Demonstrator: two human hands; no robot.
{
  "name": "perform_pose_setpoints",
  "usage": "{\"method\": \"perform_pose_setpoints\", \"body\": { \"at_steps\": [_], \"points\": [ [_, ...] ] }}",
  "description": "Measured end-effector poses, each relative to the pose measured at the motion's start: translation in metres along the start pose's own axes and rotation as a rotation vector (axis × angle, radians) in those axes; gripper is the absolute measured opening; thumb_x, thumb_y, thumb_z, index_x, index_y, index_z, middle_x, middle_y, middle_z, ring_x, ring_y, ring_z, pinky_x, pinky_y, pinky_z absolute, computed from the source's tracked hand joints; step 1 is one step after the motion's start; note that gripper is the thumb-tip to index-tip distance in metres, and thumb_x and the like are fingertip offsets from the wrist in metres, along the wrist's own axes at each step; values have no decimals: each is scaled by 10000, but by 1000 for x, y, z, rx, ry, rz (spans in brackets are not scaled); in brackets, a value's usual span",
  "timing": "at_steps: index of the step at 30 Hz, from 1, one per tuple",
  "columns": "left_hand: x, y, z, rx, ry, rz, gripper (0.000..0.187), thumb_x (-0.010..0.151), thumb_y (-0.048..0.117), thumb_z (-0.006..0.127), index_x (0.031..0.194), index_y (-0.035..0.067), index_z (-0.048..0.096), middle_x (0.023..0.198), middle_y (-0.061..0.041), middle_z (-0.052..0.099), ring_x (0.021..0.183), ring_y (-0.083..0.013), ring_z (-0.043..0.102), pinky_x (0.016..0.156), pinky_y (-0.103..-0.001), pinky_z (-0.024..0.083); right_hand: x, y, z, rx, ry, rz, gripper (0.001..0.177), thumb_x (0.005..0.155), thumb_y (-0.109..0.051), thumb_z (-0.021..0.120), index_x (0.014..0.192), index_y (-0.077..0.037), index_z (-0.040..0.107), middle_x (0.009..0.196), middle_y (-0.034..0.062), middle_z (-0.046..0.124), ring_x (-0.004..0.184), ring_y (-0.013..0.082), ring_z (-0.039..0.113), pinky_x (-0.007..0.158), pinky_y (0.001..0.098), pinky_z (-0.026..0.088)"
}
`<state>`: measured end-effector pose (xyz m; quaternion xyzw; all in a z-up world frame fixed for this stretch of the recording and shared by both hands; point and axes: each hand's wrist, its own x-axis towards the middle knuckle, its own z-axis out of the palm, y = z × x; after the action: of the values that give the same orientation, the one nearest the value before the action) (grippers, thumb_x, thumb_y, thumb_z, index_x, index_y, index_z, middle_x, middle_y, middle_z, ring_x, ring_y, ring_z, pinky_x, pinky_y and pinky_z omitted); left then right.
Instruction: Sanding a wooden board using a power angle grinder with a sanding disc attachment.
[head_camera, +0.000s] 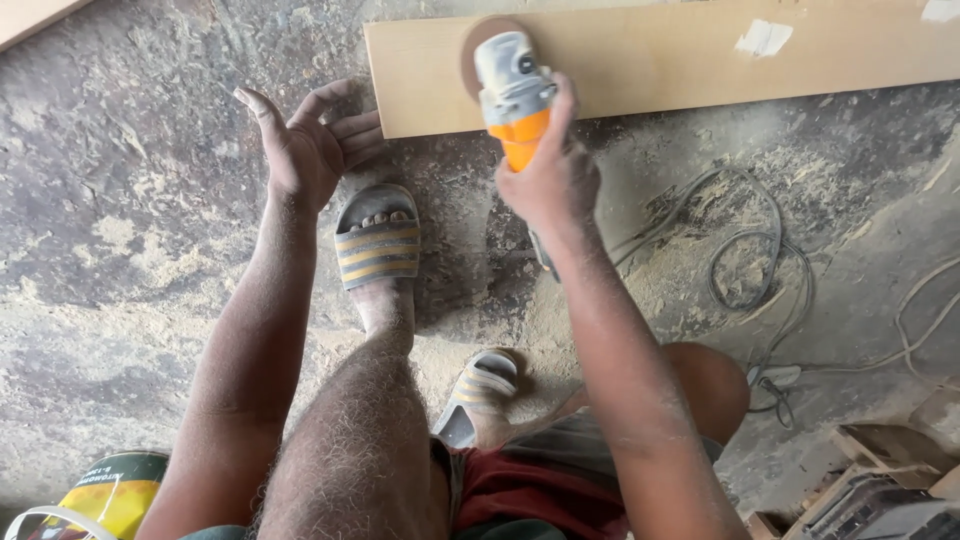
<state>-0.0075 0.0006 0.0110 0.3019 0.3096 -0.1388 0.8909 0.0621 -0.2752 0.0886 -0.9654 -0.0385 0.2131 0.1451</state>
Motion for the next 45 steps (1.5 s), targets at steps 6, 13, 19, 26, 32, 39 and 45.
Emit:
{"method": "perform_pose_setpoints", "body": {
  "at_steps": [6, 13, 19, 26, 32, 39, 45],
  "points": [
    [2, -1, -2, 38, -1, 21, 1119, 636, 847, 163, 1335, 65, 551, 1171, -280, 697, 1129, -393, 715, 1021, -495, 564, 12, 33, -22, -38, 17, 141, 972, 835, -78, 727, 1519, -201, 48, 1021, 168, 685, 724, 273, 724, 580, 372, 630],
    [0, 0, 3, 34, 43, 11, 1119, 630, 840, 151, 1327, 66, 560, 1135, -271, 711, 1107, -385, 726, 1003, -488, 575, 21, -14, 9, 94, 47, 118, 1046, 777, -70, 775, 1544, -202, 76, 1107, 164, 680, 714, 226, 718, 508, 326, 628],
    [1, -1, 2, 55, -1, 35, 1080, 659, 847, 191, 1328, 79, 551, 1184, -296, 690, 1162, -416, 700, 1035, -504, 540, 32, -30, 31, -34, 54, -178, 996, 877, -148, 736, 1554, -139, 6, 954, 176, 724, 704, 295, 740, 537, 361, 627],
    [-6, 5, 19, 110, 44, 10, 1167, 598, 850, 173, 1376, 47, 506, 1229, -301, 668, 1204, -433, 680, 1087, -540, 535, 35, 38, -36, 17, 47, 122, 1024, 804, -52, 758, 1514, -272, 54, 1101, 185, 693, 781, 283, 737, 584, 363, 651],
    [-1, 0, 11, 109, 9, 18, 1161, 591, 871, 226, 1366, 58, 522, 1263, -284, 649, 1215, -419, 662, 1120, -562, 514, 49, 104, -63, -2, 103, 331, 1037, 775, -15, 735, 1508, -359, 87, 1155, 188, 630, 792, 268, 693, 556, 353, 623],
    [-3, 0, 14, 106, 23, 16, 1161, 605, 858, 219, 1377, 44, 522, 1232, -289, 659, 1181, -410, 682, 1087, -544, 546, 62, 120, -61, 73, 148, 346, 1077, 741, 11, 744, 1514, -270, 50, 1158, 170, 655, 809, 257, 726, 565, 351, 667],
    [-1, 0, 16, 80, 98, 2, 1146, 585, 853, 239, 1336, 41, 542, 1144, -250, 680, 1092, -376, 707, 1017, -532, 585, 45, 47, -25, 141, 118, 105, 1039, 719, 31, 758, 1503, -256, 139, 1043, 147, 691, 633, 202, 686, 428, 286, 592]
  ]
}}
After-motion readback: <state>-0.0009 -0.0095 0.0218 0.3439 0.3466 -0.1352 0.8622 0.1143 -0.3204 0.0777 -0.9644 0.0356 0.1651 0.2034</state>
